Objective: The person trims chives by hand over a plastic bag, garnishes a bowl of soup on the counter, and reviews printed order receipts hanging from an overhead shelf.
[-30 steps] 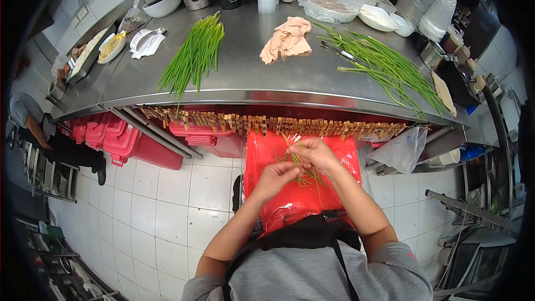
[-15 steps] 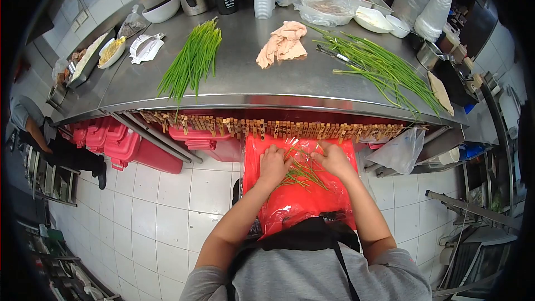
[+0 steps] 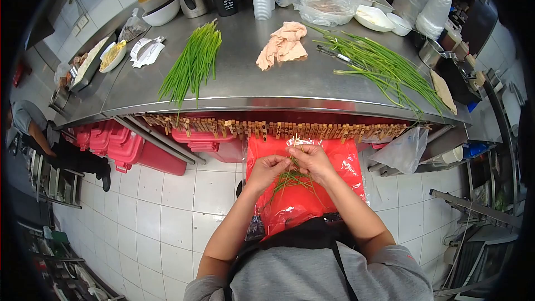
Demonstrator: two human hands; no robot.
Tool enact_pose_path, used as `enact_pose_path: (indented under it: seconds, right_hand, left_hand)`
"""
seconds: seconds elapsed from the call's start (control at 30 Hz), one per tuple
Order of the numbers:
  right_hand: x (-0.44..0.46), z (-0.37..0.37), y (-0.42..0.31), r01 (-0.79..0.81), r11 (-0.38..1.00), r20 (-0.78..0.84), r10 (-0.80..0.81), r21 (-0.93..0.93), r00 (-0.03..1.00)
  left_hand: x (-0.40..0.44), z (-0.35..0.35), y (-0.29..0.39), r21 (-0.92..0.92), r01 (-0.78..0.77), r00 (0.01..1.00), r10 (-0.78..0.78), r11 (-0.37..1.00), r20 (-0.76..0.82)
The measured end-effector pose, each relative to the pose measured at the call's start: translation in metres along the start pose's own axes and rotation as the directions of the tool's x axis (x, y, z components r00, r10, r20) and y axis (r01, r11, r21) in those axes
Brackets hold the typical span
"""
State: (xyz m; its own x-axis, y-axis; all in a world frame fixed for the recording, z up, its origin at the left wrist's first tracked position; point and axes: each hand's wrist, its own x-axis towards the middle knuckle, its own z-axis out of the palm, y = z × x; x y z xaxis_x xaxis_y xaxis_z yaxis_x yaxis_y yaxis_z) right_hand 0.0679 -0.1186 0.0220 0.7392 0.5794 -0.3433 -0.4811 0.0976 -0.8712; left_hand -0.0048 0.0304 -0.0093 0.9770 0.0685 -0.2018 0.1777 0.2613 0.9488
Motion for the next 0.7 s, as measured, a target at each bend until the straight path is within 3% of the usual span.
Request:
enact_pose_path:
  seconds: [0.17, 0.47, 0.7]
  right_hand:
    - [0.005, 0.0, -0.006, 0.057, 0.992, -0.009, -0.057, 0.109, 0.998]
    - [-0.005, -0.006, -0.026, 0.155, 0.979, -0.1, -0.142, 0.133, 0.985]
    - [-0.012, 0.009, -0.033, 0.274, 0.962, -0.14, -0.272, -0.006, 0.952]
  left_hand:
    - [-0.005, 0.011, 0.011, -0.226, 0.098, 0.995, -0.088, 0.969, 0.055]
    - [-0.02, 0.007, 0.011, -0.182, 0.171, 0.98, -0.148, 0.968, 0.13]
    - [-0.022, 0.008, 0.015, -0.186, 0.115, 0.99, -0.097, 0.976, 0.103]
